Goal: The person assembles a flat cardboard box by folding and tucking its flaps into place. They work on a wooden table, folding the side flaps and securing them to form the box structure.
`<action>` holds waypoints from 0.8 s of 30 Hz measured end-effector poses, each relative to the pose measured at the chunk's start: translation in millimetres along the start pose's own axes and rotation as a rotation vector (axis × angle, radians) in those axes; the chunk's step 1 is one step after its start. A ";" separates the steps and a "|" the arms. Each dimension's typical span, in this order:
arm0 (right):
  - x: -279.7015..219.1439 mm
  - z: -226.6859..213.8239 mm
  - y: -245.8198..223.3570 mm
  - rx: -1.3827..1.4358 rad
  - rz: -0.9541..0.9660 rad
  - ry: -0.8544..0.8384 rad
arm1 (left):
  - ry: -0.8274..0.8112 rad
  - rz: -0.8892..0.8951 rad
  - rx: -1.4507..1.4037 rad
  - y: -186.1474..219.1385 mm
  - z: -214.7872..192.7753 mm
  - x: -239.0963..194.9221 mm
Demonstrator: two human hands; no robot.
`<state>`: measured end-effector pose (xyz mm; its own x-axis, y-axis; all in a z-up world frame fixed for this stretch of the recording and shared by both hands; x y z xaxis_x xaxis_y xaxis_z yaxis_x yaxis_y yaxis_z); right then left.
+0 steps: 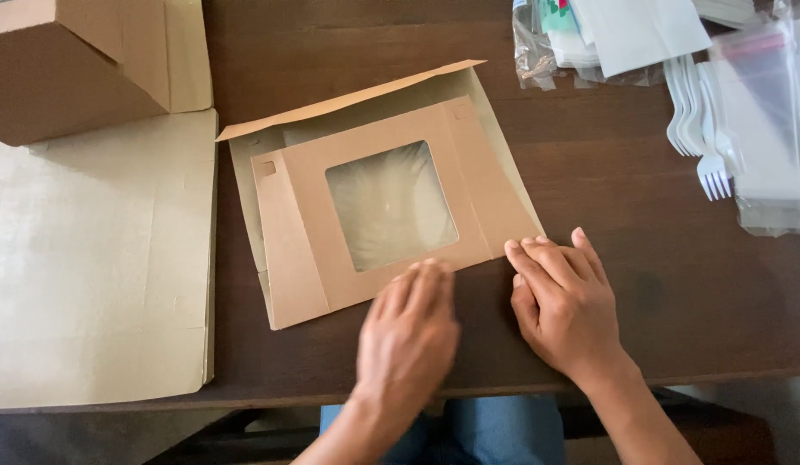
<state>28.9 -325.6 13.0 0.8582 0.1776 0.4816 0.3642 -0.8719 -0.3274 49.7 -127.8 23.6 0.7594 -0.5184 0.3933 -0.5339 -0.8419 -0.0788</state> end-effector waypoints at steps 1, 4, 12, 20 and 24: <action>0.0 0.0 -0.6 -0.001 -0.005 0.013 | 0.009 -0.029 0.011 -9.3 -5.0 -5.9; -1.3 1.8 0.9 -0.014 -0.001 0.013 | 0.099 -0.078 0.144 -38.2 -17.1 -30.7; 5.6 -0.7 -8.5 -0.097 -0.042 -0.019 | 0.096 -0.184 0.083 -86.5 -26.4 -76.8; 25.4 20.2 -61.3 0.051 -0.048 -0.140 | 0.133 -0.228 -0.006 -90.5 -21.5 -78.7; 36.4 39.3 -97.8 0.162 -0.158 -0.129 | 0.130 -0.219 -0.017 -91.1 -23.4 -76.4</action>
<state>38.8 -215.9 30.6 0.8213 0.3718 0.4327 0.5417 -0.7461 -0.3871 31.6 -7.9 22.2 0.8041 -0.2992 0.5136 -0.3688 -0.9288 0.0363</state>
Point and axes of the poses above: each hand's wrist, its own x-axis towards the middle knuckle, its own z-axis out of the palm, y = z × x, the point moved 2 cm from there along x, towards the middle knuckle, and after that the axes turned 14 degrees about x, right-handed, at the moved point
